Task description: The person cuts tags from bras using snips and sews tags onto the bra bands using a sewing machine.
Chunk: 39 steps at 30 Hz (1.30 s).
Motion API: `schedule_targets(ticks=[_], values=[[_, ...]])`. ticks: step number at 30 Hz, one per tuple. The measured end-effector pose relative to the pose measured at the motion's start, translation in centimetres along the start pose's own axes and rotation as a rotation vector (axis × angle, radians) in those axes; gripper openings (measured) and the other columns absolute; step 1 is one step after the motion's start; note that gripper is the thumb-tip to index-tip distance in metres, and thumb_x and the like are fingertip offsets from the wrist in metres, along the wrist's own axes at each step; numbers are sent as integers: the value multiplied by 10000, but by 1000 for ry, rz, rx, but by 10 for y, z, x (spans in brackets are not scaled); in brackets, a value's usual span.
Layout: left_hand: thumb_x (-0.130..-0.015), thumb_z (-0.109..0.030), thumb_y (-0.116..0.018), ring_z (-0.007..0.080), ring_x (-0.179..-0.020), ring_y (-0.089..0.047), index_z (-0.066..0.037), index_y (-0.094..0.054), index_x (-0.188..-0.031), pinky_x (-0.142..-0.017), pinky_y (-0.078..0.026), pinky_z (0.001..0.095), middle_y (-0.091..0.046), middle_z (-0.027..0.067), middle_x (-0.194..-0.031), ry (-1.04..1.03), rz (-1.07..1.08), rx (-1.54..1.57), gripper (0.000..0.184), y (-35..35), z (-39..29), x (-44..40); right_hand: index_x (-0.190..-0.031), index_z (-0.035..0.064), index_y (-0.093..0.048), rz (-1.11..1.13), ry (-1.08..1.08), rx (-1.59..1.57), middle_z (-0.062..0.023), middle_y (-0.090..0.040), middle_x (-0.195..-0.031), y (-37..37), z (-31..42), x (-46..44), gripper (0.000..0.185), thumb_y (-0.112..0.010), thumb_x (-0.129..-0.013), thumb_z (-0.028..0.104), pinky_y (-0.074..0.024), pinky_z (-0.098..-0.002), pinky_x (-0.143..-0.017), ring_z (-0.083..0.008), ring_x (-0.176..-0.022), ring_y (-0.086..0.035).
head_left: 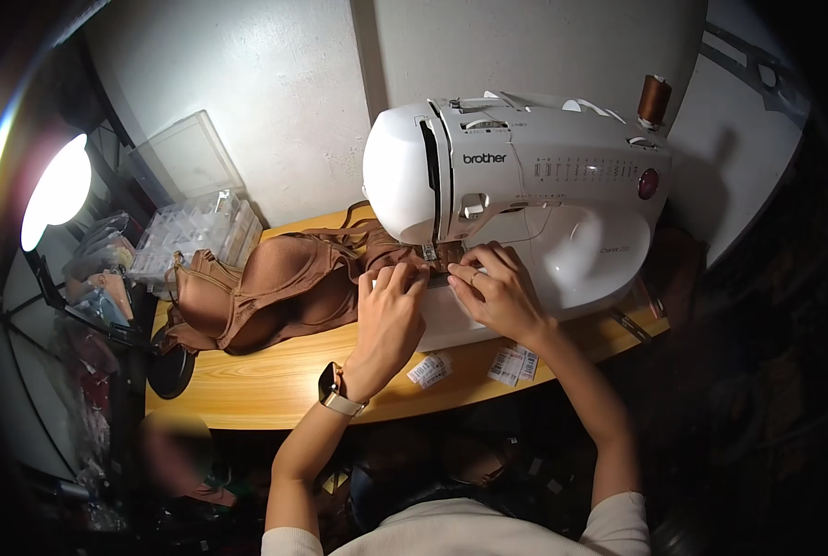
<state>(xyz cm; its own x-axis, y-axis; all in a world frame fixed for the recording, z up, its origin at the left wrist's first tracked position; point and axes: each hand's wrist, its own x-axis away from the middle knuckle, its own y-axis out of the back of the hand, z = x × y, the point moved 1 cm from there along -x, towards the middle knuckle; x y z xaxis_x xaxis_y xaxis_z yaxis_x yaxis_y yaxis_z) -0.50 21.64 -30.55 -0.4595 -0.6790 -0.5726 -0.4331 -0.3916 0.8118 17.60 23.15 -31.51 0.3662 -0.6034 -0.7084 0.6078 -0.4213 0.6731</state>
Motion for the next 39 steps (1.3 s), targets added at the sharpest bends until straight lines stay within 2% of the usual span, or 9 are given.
schedule_targets(ticks=[5,10,19,24,28,30,34,36,39], values=[[-724,44,-556,246,-963,-525,-52,-608,-1114,-816,-385,363,-596,91,-1024,128,-203,-43,405,25,28,22,-912,26,-690,-13,0,-22,-74,-593,-843,-2,-3,2,168,-675,-768,110,-452,-328,-724,-228,-792,-546],[-634,-28,-666,389,-1313,-259,-82,-203,-1434,-1074,-184,516,-330,190,-1380,432,-29,-431,925,46,104,58,-914,24,-690,-2,-7,0,-78,-595,-854,-3,-3,1,171,-668,-775,122,-446,-334,-741,-229,-816,-543],[-691,62,-464,366,-1228,-431,55,-167,-1409,-1097,-46,555,-444,226,-1320,357,3,-459,777,37,109,56,-922,18,-696,-18,-7,11,-57,-589,-831,-4,-3,1,203,-652,-783,159,-425,-315,-749,-204,-806,-537],[-606,-584,-706,373,-1375,-163,137,-297,-1330,-1096,-8,575,-348,242,-1384,270,540,-617,1101,20,134,66,-931,15,-695,-11,25,24,-72,-594,-866,-3,-3,-1,212,-650,-785,162,-424,-317,-756,-207,-839,-539],[-575,-644,-702,373,-1375,-166,136,-267,-1347,-1081,15,604,-339,263,-1382,191,726,-637,1180,22,153,52,-941,17,-694,-11,-4,-3,-74,-598,-873,-4,-5,1,217,-650,-787,164,-417,-334,-773,-211,-851,-537],[-395,-724,-717,369,-1376,-163,106,-198,-1385,-1092,32,580,-303,217,-1426,178,1068,-944,1391,23,147,41,-942,19,-694,-11,-4,-12,-74,-599,-875,-4,-5,1,217,-650,-788,166,-415,-339,-778,-214,-854,-536],[-859,-291,-471,318,-1310,-281,13,-158,-1439,-1021,-194,476,-285,180,-1452,325,998,-1086,726,-5,158,35,-954,19,-690,12,-11,-26,-75,-600,-892,-3,-6,0,227,-647,-793,173,-409,-338,-787,-218,-865,-534],[-735,-370,-606,281,-1227,-371,61,-206,-1409,-1009,-197,463,-435,177,-1321,383,970,-1040,895,-32,191,37,-957,20,-690,11,-9,-29,-76,-600,-898,-3,-6,-1,230,-646,-795,176,-407,-336,-788,-219,-869,-533],[-911,-239,-350,278,-1296,-343,70,-204,-1406,-1040,-150,484,-376,173,-1408,372,1062,-1173,602,-50,195,29,-963,20,-688,21,-35,-50,-76,-599,-909,-1,-4,-1,232,-643,-800,178,-401,-336,-801,-218,-882,-529]])
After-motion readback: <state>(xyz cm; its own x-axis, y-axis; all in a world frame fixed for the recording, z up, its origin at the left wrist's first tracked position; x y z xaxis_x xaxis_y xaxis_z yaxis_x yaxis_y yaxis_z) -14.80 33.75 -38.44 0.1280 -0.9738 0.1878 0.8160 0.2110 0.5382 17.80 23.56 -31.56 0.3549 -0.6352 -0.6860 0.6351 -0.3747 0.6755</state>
